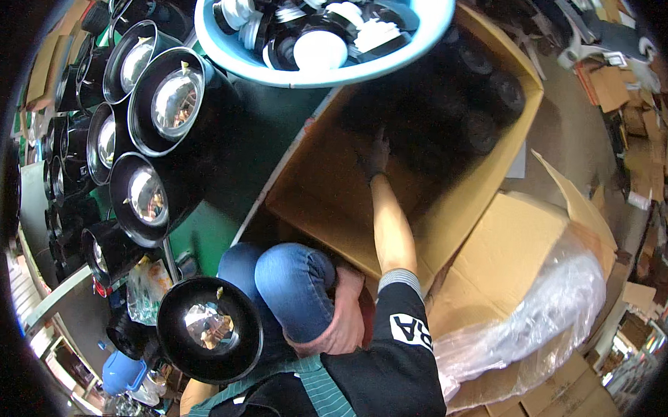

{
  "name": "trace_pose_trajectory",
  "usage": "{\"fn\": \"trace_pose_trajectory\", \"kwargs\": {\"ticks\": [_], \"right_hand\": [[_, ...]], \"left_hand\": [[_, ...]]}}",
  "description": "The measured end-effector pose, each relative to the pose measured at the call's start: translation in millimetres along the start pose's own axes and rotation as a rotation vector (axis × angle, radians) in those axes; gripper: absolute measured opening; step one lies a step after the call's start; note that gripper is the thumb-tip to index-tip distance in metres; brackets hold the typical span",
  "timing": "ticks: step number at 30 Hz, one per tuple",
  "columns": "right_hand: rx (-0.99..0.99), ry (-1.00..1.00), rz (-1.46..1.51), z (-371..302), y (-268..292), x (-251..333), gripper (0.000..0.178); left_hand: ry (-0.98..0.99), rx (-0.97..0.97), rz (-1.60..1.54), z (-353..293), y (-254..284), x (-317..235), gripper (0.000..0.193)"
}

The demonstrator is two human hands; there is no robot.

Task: The person sits on the floor and repeatedly picks up black cylindrical kitchenware items from a cardboard box. They insert a metal rod into the opening of each item, then place the assembled unit on a green table. The process is repeated for multiple items.

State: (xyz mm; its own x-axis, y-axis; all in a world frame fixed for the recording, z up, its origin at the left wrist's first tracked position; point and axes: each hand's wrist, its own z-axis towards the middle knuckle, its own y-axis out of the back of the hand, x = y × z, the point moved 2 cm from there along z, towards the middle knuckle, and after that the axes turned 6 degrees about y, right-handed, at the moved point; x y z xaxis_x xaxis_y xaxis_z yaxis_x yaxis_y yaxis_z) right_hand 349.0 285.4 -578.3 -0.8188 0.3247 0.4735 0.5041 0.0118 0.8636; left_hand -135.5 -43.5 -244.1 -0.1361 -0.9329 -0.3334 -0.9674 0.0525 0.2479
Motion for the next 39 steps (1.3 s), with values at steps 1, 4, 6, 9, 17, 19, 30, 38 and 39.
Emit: {"fn": "trace_pose_trajectory", "kwargs": {"ticks": [1,4,6,9,17,19,30,38,39], "right_hand": [[0.061,0.101,-0.178,29,-38,-31,0.072],[0.130,0.173,-0.253,54,-93,-32,0.069],[0.177,0.045,0.037,72,-114,-21,0.065],[0.061,-0.353,0.813,102,-119,-40,0.061],[0.041,-0.411,2.024,67,-97,-31,0.048],[-0.028,-0.441,2.179,58,-88,-35,0.051],[-0.338,-0.743,1.590,-34,31,-48,0.081],[-0.140,-0.771,1.571,-13,14,-83,0.110],[-0.199,-0.825,1.715,-11,14,-84,0.114]], "left_hand": [[0.022,0.014,0.013,4,4,-5,0.050],[0.105,-0.022,-0.010,5,-2,3,0.050],[0.148,-0.050,-0.053,-1,-11,15,0.050],[0.163,-0.026,-0.007,14,0,-1,0.050],[0.167,-0.004,0.017,27,-3,-9,0.050],[0.148,0.024,0.047,36,-2,-19,0.050],[0.114,0.062,0.048,49,-13,-26,0.049],[0.131,0.051,0.041,42,-10,-24,0.050],[0.135,0.049,0.041,40,-9,-23,0.050]]}}
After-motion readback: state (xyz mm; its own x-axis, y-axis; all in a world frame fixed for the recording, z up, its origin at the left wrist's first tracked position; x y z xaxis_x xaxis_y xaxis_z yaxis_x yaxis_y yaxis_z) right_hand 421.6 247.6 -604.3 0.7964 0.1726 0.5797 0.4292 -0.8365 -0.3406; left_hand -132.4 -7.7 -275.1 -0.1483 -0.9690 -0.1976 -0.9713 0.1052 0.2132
